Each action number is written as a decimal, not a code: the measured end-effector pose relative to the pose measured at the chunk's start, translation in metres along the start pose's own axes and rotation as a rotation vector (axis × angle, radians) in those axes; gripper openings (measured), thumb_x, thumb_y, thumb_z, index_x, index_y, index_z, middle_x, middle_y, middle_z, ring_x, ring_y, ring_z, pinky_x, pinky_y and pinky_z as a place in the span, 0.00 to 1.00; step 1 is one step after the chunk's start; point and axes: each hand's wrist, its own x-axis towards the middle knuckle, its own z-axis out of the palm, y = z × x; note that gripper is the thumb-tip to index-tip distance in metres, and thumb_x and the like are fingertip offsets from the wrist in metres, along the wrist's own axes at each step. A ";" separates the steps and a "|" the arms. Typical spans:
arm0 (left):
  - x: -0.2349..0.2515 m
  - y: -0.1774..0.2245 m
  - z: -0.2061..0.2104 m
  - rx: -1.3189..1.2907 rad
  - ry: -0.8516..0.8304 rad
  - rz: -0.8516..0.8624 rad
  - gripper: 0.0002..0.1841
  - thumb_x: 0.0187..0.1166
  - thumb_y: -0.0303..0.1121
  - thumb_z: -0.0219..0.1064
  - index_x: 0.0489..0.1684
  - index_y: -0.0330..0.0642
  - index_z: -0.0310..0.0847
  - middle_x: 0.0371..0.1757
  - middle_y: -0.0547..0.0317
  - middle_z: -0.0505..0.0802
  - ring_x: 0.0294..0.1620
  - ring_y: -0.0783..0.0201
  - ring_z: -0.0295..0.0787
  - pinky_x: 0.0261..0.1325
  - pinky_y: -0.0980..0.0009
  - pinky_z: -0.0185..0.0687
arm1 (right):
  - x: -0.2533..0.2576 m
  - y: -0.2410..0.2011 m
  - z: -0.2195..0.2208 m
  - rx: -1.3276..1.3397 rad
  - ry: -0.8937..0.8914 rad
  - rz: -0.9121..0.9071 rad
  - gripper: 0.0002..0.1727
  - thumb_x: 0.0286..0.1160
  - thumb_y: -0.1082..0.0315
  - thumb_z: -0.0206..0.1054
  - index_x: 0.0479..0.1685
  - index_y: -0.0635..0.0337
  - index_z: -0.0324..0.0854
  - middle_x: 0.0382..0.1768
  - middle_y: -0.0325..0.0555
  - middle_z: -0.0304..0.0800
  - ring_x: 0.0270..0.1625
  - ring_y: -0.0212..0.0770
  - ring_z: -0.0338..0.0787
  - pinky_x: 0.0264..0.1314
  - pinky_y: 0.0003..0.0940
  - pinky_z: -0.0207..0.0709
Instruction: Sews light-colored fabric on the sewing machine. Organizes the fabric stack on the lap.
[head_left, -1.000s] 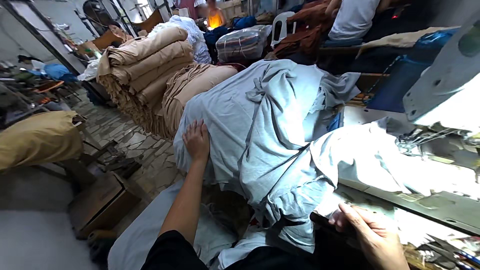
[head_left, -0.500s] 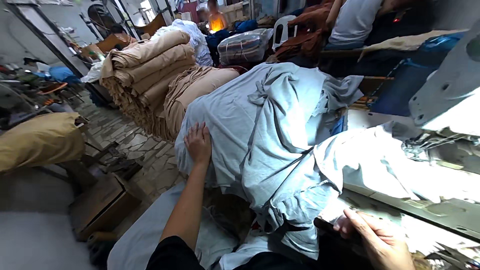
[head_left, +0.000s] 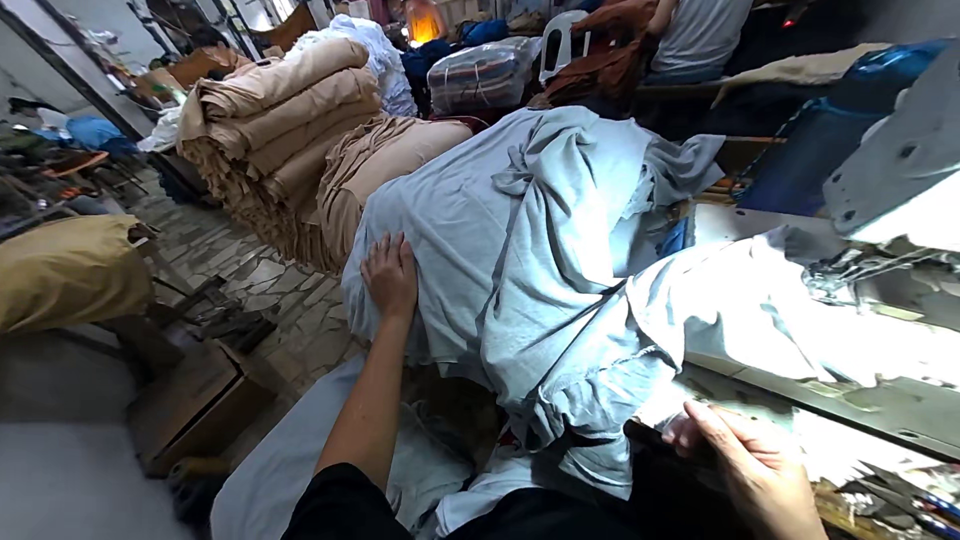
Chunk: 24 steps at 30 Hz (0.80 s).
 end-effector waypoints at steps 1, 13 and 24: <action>0.000 0.001 0.000 -0.002 -0.007 -0.005 0.30 0.95 0.51 0.37 0.80 0.48 0.79 0.85 0.46 0.78 0.89 0.41 0.64 0.89 0.36 0.45 | 0.000 0.000 0.000 -0.006 0.005 -0.005 0.21 0.90 0.59 0.58 0.24 0.44 0.88 0.26 0.23 0.93 0.28 0.19 0.89 0.36 0.15 0.84; 0.003 0.003 -0.006 -0.012 -0.033 0.004 0.31 0.95 0.51 0.37 0.80 0.42 0.77 0.84 0.42 0.78 0.88 0.39 0.66 0.88 0.35 0.47 | -0.040 -0.018 -0.012 0.296 -0.499 -0.192 0.22 0.89 0.52 0.60 0.27 0.55 0.85 0.30 0.37 0.92 0.42 0.29 0.92 0.53 0.25 0.85; 0.008 -0.008 -0.005 0.060 -0.041 0.008 0.30 0.95 0.49 0.36 0.80 0.43 0.77 0.84 0.46 0.78 0.87 0.42 0.68 0.88 0.37 0.49 | -0.082 0.034 -0.053 -0.956 -0.514 1.029 0.28 0.94 0.59 0.48 0.81 0.72 0.70 0.79 0.72 0.73 0.84 0.68 0.70 0.86 0.64 0.58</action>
